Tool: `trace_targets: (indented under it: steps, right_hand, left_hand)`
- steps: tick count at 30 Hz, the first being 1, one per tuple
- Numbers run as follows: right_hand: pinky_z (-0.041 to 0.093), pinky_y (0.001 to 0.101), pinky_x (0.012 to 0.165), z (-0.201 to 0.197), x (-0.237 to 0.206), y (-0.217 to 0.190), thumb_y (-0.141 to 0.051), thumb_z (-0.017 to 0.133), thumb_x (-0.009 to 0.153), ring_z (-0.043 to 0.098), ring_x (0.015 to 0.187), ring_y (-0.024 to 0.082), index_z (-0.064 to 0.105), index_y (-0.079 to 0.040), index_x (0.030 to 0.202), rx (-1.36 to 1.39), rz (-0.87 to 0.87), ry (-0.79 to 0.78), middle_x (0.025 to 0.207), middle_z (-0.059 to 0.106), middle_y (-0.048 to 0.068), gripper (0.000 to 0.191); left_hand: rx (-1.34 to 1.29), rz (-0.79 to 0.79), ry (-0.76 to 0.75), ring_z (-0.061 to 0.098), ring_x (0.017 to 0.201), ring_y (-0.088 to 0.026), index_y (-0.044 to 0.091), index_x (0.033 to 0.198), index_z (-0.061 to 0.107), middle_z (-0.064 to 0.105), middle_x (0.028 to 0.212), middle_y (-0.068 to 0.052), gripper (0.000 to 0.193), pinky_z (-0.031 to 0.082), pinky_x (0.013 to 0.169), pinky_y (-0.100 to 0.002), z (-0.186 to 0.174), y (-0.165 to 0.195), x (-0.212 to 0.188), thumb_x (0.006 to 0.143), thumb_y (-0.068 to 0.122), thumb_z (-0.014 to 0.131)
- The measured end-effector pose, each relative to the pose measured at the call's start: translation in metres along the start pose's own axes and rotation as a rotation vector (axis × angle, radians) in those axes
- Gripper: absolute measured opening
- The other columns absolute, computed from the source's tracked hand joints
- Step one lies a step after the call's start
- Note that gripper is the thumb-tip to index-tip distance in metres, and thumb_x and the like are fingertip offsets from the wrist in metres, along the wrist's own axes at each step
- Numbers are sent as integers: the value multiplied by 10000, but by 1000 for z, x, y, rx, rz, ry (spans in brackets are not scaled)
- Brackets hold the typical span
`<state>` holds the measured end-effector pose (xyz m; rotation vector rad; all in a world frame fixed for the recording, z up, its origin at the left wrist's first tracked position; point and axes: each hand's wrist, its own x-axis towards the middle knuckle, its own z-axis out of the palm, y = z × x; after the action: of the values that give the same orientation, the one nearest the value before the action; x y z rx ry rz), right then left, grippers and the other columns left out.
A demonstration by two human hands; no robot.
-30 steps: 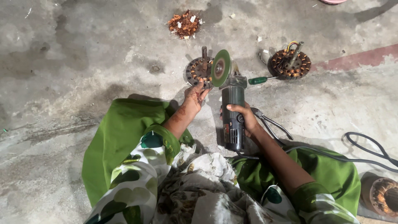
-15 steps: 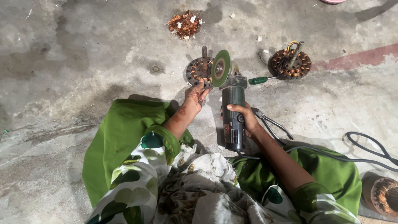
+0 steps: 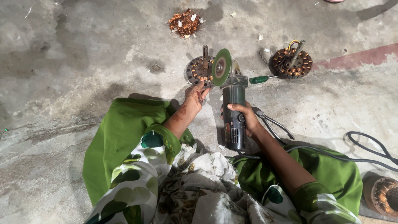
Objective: The person sits on the floor and uses an angle grinder to grind the copper windings on a motor stator. They then use pliers to pull and remove the remaining copper wire from the stator slots.
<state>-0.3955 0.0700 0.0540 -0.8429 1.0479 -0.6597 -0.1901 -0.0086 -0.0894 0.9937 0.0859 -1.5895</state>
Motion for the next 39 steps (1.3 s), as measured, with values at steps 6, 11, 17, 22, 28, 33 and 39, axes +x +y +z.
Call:
trace_targets:
  steps: [6, 11, 17, 22, 28, 33, 39]
  right_hand:
    - [657, 389, 666, 0, -1, 1, -368, 743, 753, 749, 829, 272, 472, 33, 1304, -26, 9, 12, 984, 701, 169, 733]
    - [662, 384, 670, 0, -2, 0, -374, 732, 751, 754, 833, 275, 456, 27, 1318, -50, 19, 26, 992, 704, 173, 747]
    - [658, 384, 661, 2, -2, 0, -360, 729, 752, 748, 836, 271, 446, 22, 1323, -40, 20, 28, 995, 700, 174, 742]
    - [647, 384, 639, 3, -1, -2, -334, 726, 766, 743, 828, 273, 469, 23, 1308, -17, 7, 5, 990, 705, 174, 699]
    - [650, 391, 641, 2, -1, 0, -325, 727, 766, 747, 828, 271, 480, 11, 1286, -2, 17, 18, 987, 703, 173, 667]
    - [652, 386, 645, 2, 0, 0, -321, 725, 767, 749, 823, 272, 489, 22, 1287, -7, 10, 20, 985, 707, 175, 665]
    - [654, 388, 658, 0, 1, 1, -334, 717, 772, 747, 811, 277, 460, 12, 1313, -30, 7, 7, 978, 704, 169, 692]
  left_hand:
    - [-32, -14, 4, 742, 1012, -379, -126, 1210, 602, 720, 1121, -232, 458, 668, 624, -189, 0, 0, -2, 912, 185, 757]
    - [5, -34, 30, 755, 998, -387, -113, 1195, 615, 741, 1089, -252, 467, 591, 521, -177, 1, 0, -2, 885, 200, 770]
    - [-47, 1, -50, 740, 1030, -399, -115, 1209, 606, 725, 1110, -238, 471, 619, 547, -182, -5, -1, -2, 897, 191, 780]
    - [13, 6, -38, 768, 969, -367, -51, 1131, 655, 761, 1044, -196, 424, 474, 403, -191, -2, 1, -5, 851, 234, 797]
    - [-56, 7, -14, 730, 1028, -374, -108, 1198, 612, 719, 1126, -213, 419, 670, 604, -212, -1, 1, -10, 926, 168, 768]
    - [-31, 12, -66, 763, 960, -381, -102, 1160, 647, 758, 1055, -220, 446, 502, 406, -181, 1, 1, -7, 870, 205, 789]
    - [-37, -33, 48, 747, 1023, -393, -120, 1231, 607, 731, 1135, -249, 465, 617, 528, -172, 3, 2, -8, 894, 159, 766]
